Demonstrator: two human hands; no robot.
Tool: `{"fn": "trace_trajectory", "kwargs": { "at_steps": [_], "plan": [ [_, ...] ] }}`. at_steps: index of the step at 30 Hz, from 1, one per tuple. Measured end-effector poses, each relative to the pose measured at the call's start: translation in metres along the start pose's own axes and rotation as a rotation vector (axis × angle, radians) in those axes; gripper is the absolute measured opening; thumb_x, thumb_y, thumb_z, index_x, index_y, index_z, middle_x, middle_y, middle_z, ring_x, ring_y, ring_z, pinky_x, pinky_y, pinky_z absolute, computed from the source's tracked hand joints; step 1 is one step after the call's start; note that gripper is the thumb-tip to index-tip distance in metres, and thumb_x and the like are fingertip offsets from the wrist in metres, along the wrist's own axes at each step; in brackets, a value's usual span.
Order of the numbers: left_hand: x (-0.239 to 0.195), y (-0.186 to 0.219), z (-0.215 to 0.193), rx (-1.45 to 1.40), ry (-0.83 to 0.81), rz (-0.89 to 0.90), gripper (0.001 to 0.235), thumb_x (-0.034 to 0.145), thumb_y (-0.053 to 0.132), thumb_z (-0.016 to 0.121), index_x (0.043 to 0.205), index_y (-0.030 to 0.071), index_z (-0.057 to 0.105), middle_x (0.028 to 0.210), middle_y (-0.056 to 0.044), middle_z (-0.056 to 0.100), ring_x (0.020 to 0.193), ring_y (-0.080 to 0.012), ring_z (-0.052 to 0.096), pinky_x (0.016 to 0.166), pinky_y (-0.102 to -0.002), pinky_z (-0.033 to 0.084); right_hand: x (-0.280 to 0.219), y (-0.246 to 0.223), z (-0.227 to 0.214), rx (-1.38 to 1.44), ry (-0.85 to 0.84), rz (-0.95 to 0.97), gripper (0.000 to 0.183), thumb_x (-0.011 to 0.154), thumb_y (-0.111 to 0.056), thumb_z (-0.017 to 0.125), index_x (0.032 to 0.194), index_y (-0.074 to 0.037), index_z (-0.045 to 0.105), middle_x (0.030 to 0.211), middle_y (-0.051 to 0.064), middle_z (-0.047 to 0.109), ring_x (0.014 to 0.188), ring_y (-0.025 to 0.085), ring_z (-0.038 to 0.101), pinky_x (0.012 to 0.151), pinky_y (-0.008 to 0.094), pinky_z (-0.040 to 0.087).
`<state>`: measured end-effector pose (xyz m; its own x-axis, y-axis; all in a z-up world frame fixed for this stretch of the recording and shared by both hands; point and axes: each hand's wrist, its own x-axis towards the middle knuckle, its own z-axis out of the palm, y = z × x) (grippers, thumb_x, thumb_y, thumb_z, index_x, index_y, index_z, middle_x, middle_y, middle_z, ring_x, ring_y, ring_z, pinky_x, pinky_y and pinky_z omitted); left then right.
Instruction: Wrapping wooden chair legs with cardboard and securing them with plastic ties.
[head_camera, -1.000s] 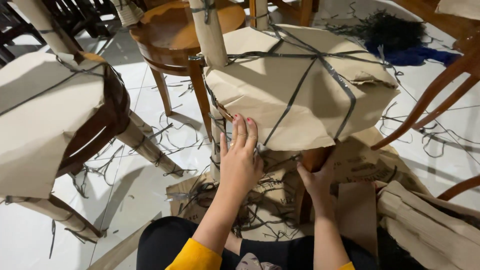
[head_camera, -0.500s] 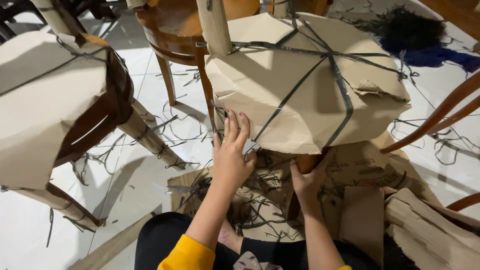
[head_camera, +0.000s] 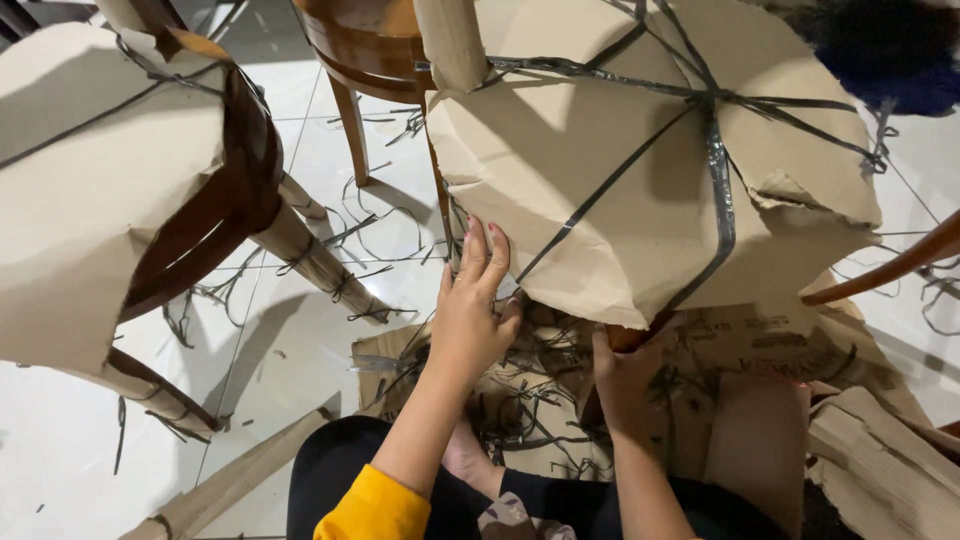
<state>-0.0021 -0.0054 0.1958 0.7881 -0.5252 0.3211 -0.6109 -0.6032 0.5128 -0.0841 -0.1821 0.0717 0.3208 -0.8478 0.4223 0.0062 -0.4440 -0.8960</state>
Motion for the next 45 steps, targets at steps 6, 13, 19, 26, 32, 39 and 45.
{"fn": "trace_trajectory", "kwargs": {
  "at_steps": [6, 13, 19, 26, 32, 39, 45],
  "plan": [
    [-0.019, -0.016, 0.002, -0.052, 0.048, 0.064, 0.095, 0.085, 0.005, 0.075, 0.163, 0.011, 0.022, 0.17, -0.02, 0.008, 0.156, -0.0391, 0.018, 0.121, -0.064, 0.019, -0.019, 0.016, -0.017, -0.023, -0.128, -0.067, 0.063, 0.085, -0.021, 0.08, 0.137, 0.005, 0.054, 0.125, 0.025, 0.068, 0.115, 0.037, 0.067, 0.088, 0.046, 0.056],
    [-0.017, -0.047, 0.014, -0.031, 0.089, 0.109, 0.093, 0.085, 0.003, 0.07, 0.163, 0.016, 0.02, 0.171, -0.016, 0.012, 0.157, -0.0386, 0.022, 0.121, -0.064, 0.022, -0.033, 0.016, -0.008, 0.28, -0.274, 0.067, 0.041, 0.098, -0.014, 0.059, 0.136, 0.001, 0.053, 0.132, 0.021, 0.065, 0.125, 0.037, 0.061, 0.105, 0.045, 0.049],
    [0.012, -0.054, 0.013, -0.016, 0.042, 0.08, 0.094, 0.082, 0.008, 0.07, 0.164, 0.019, 0.025, 0.171, -0.018, 0.019, 0.155, -0.0386, 0.026, 0.115, -0.071, 0.026, -0.021, 0.027, 0.015, -0.174, -0.163, -0.078, 0.088, 0.089, -0.009, 0.075, 0.151, 0.009, 0.016, 0.14, 0.038, 0.041, 0.13, 0.047, 0.051, 0.108, 0.057, 0.044],
    [0.01, -0.036, -0.008, -0.147, -0.028, 0.026, 0.098, 0.087, 0.008, 0.068, 0.167, 0.024, 0.014, 0.169, -0.022, 0.023, 0.152, -0.0426, 0.029, 0.114, -0.071, 0.028, 0.004, -0.015, -0.019, -0.029, -0.392, -0.199, 0.036, 0.093, -0.035, 0.074, 0.082, -0.007, 0.055, 0.063, 0.001, 0.052, 0.055, 0.01, 0.054, 0.057, 0.029, 0.048],
    [-0.047, -0.027, -0.006, -0.427, -0.202, -0.122, 0.092, 0.089, 0.0, 0.065, 0.166, 0.019, 0.017, 0.169, -0.021, 0.014, 0.151, -0.0446, 0.027, 0.115, -0.071, 0.028, 0.009, 0.076, -0.032, -0.093, -0.75, -0.133, 0.047, 0.094, -0.044, 0.074, 0.073, -0.006, 0.056, 0.049, 0.002, 0.045, 0.04, 0.013, 0.044, 0.05, 0.035, 0.048],
    [-0.126, -0.1, 0.045, -0.374, -0.385, -0.348, 0.09, 0.093, 0.0, 0.062, 0.167, 0.024, 0.016, 0.169, -0.019, 0.016, 0.149, -0.0404, 0.032, 0.119, -0.055, 0.038, -0.008, 0.05, -0.034, -0.294, -0.66, -0.115, 0.067, 0.091, -0.062, 0.068, 0.053, -0.012, 0.048, 0.034, -0.002, 0.037, 0.029, 0.005, 0.032, 0.035, 0.022, 0.033],
    [-0.126, -0.1, 0.085, -0.285, -0.484, -0.264, 0.073, 0.088, 0.011, 0.067, 0.157, 0.017, 0.043, 0.158, -0.022, 0.042, 0.141, -0.0384, 0.048, 0.115, -0.05, 0.043, -0.022, 0.052, -0.044, -0.253, -0.629, -0.046, 0.048, 0.092, -0.018, 0.079, 0.12, 0.009, 0.051, 0.073, 0.019, 0.063, 0.06, 0.033, 0.069, 0.062, 0.044, 0.057]
  ]
}}
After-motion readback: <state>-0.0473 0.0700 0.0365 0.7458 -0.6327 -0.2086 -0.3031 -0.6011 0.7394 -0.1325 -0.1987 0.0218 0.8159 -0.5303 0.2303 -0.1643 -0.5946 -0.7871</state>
